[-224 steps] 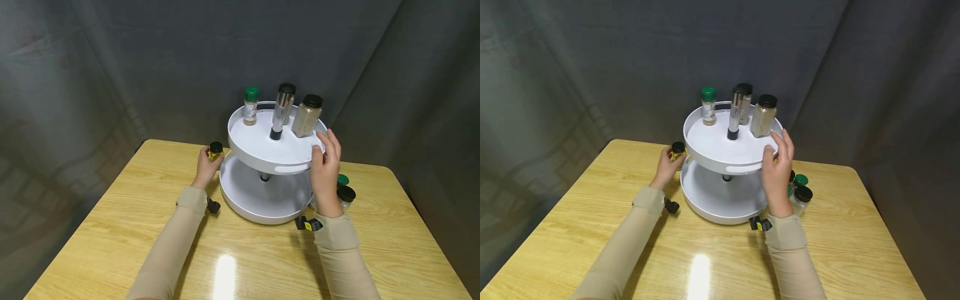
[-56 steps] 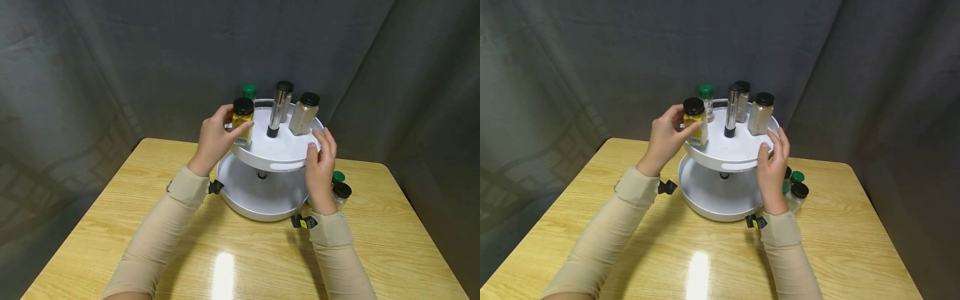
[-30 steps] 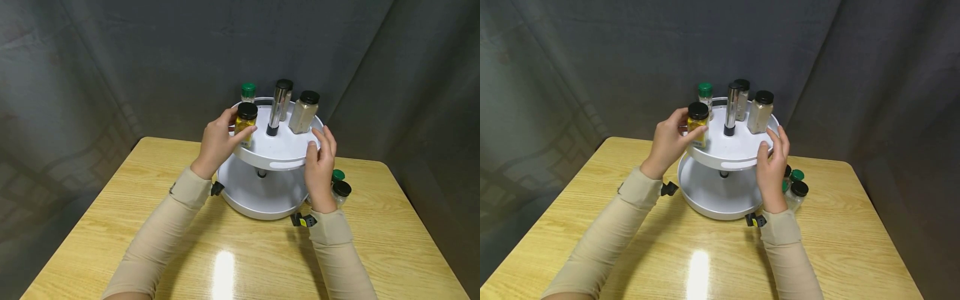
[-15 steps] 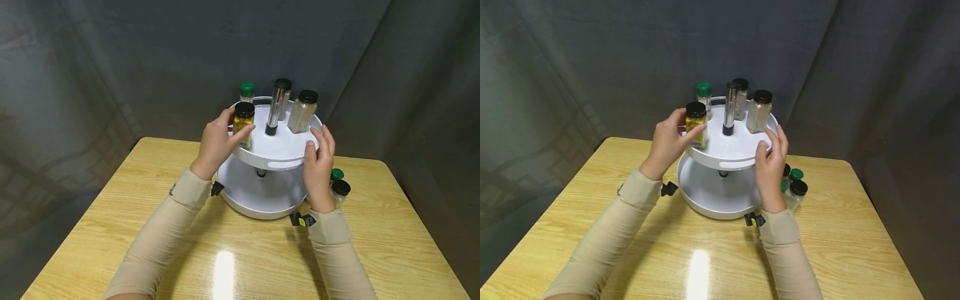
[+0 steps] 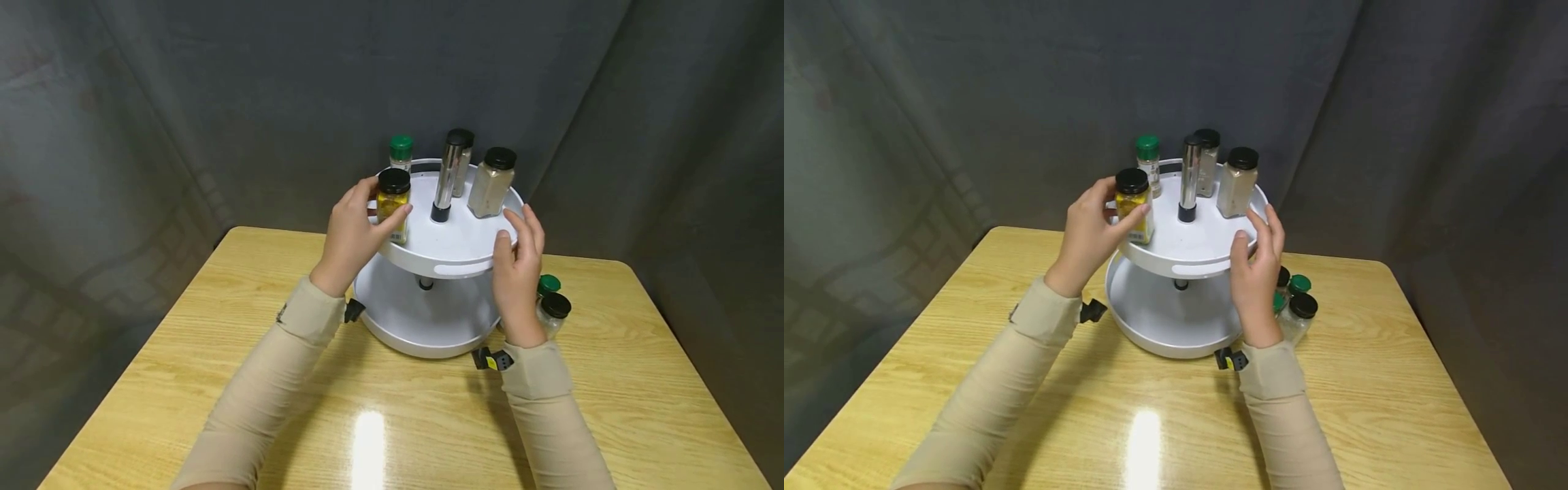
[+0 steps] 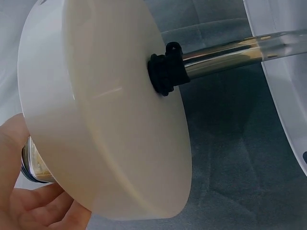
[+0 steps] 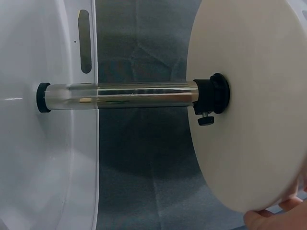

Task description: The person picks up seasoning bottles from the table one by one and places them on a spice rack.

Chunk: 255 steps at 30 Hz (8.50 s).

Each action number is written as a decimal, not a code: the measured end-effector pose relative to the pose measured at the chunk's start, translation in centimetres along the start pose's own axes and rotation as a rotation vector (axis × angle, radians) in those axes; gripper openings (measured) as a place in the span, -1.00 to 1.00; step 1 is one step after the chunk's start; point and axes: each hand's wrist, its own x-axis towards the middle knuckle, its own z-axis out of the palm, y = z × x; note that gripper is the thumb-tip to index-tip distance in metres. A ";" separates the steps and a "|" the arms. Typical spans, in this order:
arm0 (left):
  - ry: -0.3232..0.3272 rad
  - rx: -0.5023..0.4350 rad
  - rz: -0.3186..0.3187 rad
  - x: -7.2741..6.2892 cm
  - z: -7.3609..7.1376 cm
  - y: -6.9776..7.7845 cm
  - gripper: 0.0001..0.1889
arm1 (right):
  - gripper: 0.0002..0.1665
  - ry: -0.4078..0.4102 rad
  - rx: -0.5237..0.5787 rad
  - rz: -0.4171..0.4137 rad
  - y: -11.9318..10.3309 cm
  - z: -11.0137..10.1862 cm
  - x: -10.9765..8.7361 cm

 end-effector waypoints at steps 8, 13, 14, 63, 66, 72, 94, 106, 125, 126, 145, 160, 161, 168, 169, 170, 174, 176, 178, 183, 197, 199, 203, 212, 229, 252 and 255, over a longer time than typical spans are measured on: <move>0.004 -0.002 0.007 0.1 0.0 -0.2 -0.35 | -0.42 -0.001 -0.013 -0.022 0.2 0.3 0.1; 0.011 -0.008 0.014 0.0 0.1 -0.4 -0.33 | -0.43 -0.001 -0.015 -0.010 0.2 0.4 0.1; 0.016 -0.012 0.018 0.0 0.1 -0.4 -0.34 | -0.43 -0.002 -0.016 -0.009 0.2 0.4 0.1; 0.244 -0.256 -0.193 -7.5 4.1 -9.6 -0.59 | -0.47 0.006 0.008 0.004 -0.4 -0.5 0.0; 0.194 -0.321 -0.276 -8.1 4.8 -10.3 -0.55 | -0.47 0.006 0.008 0.011 -0.6 -0.5 0.0; 0.101 -0.361 -0.414 -9.0 6.0 -11.4 -0.48 | -0.47 0.006 -0.003 0.009 -0.5 -0.5 0.0; -0.025 -0.462 -0.499 -10.2 8.6 -12.0 -0.42 | -0.46 0.017 0.013 0.020 -0.6 -0.2 -0.2; -0.053 -0.497 -0.471 -10.9 9.2 -12.7 -0.36 | -0.49 0.020 -0.006 0.016 -1.3 -0.2 -0.3; -0.063 -0.539 -0.453 -11.2 9.6 -13.1 -0.44 | -0.47 -0.007 0.009 0.070 -0.9 -1.9 -0.9; -0.063 -0.536 -0.455 -11.2 9.6 -13.1 -0.44 | -0.47 -0.010 0.010 0.069 -0.9 -2.1 -1.0; -0.058 -0.539 -0.437 -11.1 9.6 -12.9 -0.46 | -0.49 -0.094 -0.234 0.152 -0.8 -7.8 -2.3; -0.087 -0.570 -0.459 -10.6 6.9 -9.3 -0.48 | -0.11 -0.410 -0.486 0.413 2.3 -14.2 -1.4; -0.085 -0.570 -0.459 -10.6 6.9 -9.2 -0.48 | -0.07 -0.439 -0.499 0.428 2.4 -14.4 -1.3; -0.076 -0.578 -0.450 -10.6 6.8 -9.2 -0.48 | 0.09 -0.585 -0.535 0.544 3.6 -15.1 -1.0; -0.077 -0.576 -0.452 -10.6 6.9 -9.3 -0.48 | 0.10 -0.599 -0.531 0.556 3.7 -15.1 -1.0; -0.077 -0.577 -0.454 -10.5 6.9 -9.3 -0.48 | 0.12 -0.610 -0.524 0.566 3.9 -15.1 -1.0; -0.074 -0.576 -0.462 -10.6 7.9 -10.8 -0.48 | 0.14 -0.638 -0.509 0.616 4.4 -15.1 -1.0; -0.066 -0.577 -0.459 -10.7 8.6 -11.8 -0.47 | 0.16 -0.651 -0.508 0.647 4.7 -15.1 -1.0; -0.059 -0.573 -0.456 -10.8 9.3 -12.7 -0.47 | 0.18 -0.663 -0.505 0.680 4.9 -15.1 -1.0; -0.049 -0.566 -0.450 -10.9 9.5 -13.0 -0.48 | 0.18 -0.658 -0.489 0.708 5.5 -14.9 -1.0; -0.034 -0.561 -0.453 -10.9 9.5 -13.1 -0.48 | 0.07 -0.678 -0.423 0.644 7.3 -14.4 -1.2; -0.033 -0.563 -0.451 -10.9 9.5 -13.0 -0.49 | 0.07 -0.675 -0.427 0.639 7.4 -14.3 -1.3; -0.040 -0.565 -0.458 -10.9 9.5 -13.1 -0.49 | 0.06 -0.661 -0.455 0.622 7.3 -14.2 -1.3; -0.043 -0.562 -0.460 -10.9 9.6 -13.1 -0.50 | 0.07 -0.626 -0.548 0.578 7.4 -14.4 -1.4; -0.055 -0.594 -0.453 -10.6 8.7 -11.8 -0.49 | -0.09 -0.561 -0.580 0.504 5.8 -15.4 -1.6; -0.037 -0.560 -0.461 -11.0 9.5 -13.2 -0.51 | -0.30 -0.483 -0.612 0.345 1.2 -15.1 -1.8; -0.032 -0.569 -0.452 -11.0 9.5 -13.2 -0.50 | -0.33 -0.469 -0.581 0.336 0.8 -14.6 -1.8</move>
